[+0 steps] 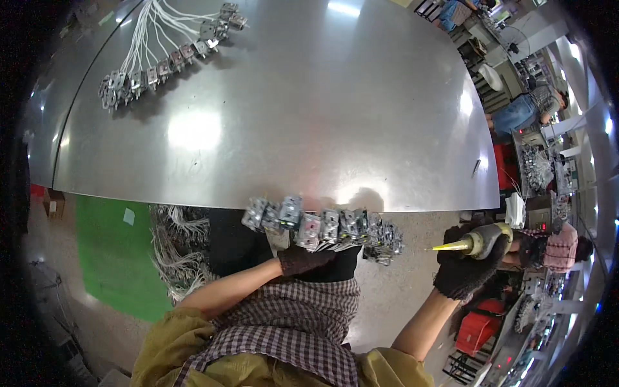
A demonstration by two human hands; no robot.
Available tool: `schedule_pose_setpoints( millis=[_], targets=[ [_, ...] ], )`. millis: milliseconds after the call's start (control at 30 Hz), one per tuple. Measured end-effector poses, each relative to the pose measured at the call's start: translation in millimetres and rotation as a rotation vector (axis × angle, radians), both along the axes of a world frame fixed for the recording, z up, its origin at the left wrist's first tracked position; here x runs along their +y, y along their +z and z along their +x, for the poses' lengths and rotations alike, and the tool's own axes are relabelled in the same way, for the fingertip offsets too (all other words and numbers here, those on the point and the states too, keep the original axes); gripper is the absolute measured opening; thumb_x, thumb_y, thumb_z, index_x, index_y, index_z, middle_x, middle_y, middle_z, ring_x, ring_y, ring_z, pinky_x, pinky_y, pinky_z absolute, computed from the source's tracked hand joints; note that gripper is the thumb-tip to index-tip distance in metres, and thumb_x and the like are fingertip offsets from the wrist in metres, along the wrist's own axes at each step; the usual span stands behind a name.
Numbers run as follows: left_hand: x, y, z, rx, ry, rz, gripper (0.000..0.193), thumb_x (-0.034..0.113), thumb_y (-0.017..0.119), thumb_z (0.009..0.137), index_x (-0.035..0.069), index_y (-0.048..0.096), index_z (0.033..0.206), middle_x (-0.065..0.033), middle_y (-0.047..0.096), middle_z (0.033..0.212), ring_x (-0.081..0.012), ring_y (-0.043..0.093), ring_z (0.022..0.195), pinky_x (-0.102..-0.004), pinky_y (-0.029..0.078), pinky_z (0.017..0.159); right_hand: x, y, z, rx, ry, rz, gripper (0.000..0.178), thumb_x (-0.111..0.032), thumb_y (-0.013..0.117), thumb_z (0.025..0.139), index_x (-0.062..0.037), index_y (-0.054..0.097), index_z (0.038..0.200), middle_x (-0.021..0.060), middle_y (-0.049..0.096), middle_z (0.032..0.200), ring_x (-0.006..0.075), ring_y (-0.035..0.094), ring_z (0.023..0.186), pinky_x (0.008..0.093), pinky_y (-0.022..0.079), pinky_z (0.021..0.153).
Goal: Assembling electronic components by tightening screws using an electric screwdriver at a manual assembly station.
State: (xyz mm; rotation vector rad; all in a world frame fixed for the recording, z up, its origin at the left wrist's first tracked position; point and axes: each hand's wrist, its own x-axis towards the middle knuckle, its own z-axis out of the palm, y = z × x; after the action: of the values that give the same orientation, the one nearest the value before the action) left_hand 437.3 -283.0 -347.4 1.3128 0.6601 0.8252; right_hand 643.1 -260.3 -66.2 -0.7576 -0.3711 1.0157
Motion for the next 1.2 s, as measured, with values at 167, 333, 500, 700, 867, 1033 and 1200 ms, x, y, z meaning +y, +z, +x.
schedule_pose_setpoints(
  millis=[167,333,500,700,867,1033,1200],
  targets=[
    [9,19,-10,0.289,-0.018,0.004,0.053,0.044,0.044,0.085,0.009,0.041,0.125,-0.0105,0.043,0.127,-0.0246,0.038,0.118,-0.0350,0.029,0.100,27,4,-49,-0.076,0.243,0.122,0.033,-0.039,0.050,0.085,-0.0092,0.053,0.098,0.0014,0.055,0.072,0.0141,0.048,0.057,0.0297,0.041,0.056],
    [14,-6,-5,0.277,-0.247,0.000,0.052,0.044,0.030,0.091,0.014,0.029,0.133,-0.0079,0.029,0.138,-0.0223,0.029,0.125,-0.0359,0.021,0.105,47,-4,-104,-0.306,0.721,0.205,0.027,-0.036,0.049,0.086,-0.0104,0.044,0.092,-0.0031,0.034,0.055,0.0103,0.031,0.047,0.0239,0.027,0.043],
    [14,1,-13,0.221,-0.364,-0.064,0.056,0.048,0.029,0.089,0.015,0.027,0.134,-0.0078,0.027,0.139,-0.0212,0.027,0.127,-0.0345,0.020,0.105,51,-29,-140,-1.540,0.316,0.111,0.056,-0.043,0.056,0.080,-0.0040,0.040,0.117,0.0089,0.055,0.096,0.0211,0.053,0.084,0.0307,0.044,0.072],
    [12,-5,-8,0.191,-0.372,-0.137,0.060,0.051,0.029,0.088,0.015,0.025,0.135,-0.0077,0.026,0.140,-0.0213,0.025,0.128,-0.0340,0.019,0.106,48,-55,-144,-1.553,0.714,0.103,0.069,-0.028,0.062,0.077,-0.0044,0.026,0.131,0.0109,0.038,0.127,0.0229,0.037,0.117,0.0343,0.030,0.099],
    [11,-11,-4,0.172,-0.390,-0.178,0.063,0.054,0.029,0.087,0.015,0.024,0.136,-0.0076,0.024,0.140,-0.0213,0.023,0.129,-0.0336,0.018,0.106,42,-65,-140,-1.267,0.772,-0.161,0.072,-0.022,0.067,0.072,-0.0059,0.029,0.130,0.0107,0.042,0.123,0.0235,0.042,0.114,0.0343,0.035,0.097],
    [9,-15,-3,0.172,-0.405,-0.218,0.066,0.056,0.028,0.085,0.015,0.022,0.136,-0.0076,0.023,0.141,-0.0214,0.021,0.130,-0.0332,0.016,0.106,45,-47,-158,-1.656,0.841,0.064,0.073,-0.019,0.070,0.068,-0.0069,0.032,0.129,0.0091,0.043,0.121,0.0222,0.043,0.113,0.0335,0.034,0.097],
    [2,-12,-11,-0.355,-0.292,-0.543,0.068,0.058,0.028,0.084,0.014,0.022,0.137,-0.0077,0.023,0.141,-0.0216,0.020,0.130,-0.0329,0.015,0.107,46,-46,-170,-1.493,0.953,0.088,0.071,-0.022,0.070,0.067,-0.0076,0.035,0.127,0.0088,0.045,0.121,0.0221,0.042,0.114,0.0347,0.032,0.098]
  ],
)
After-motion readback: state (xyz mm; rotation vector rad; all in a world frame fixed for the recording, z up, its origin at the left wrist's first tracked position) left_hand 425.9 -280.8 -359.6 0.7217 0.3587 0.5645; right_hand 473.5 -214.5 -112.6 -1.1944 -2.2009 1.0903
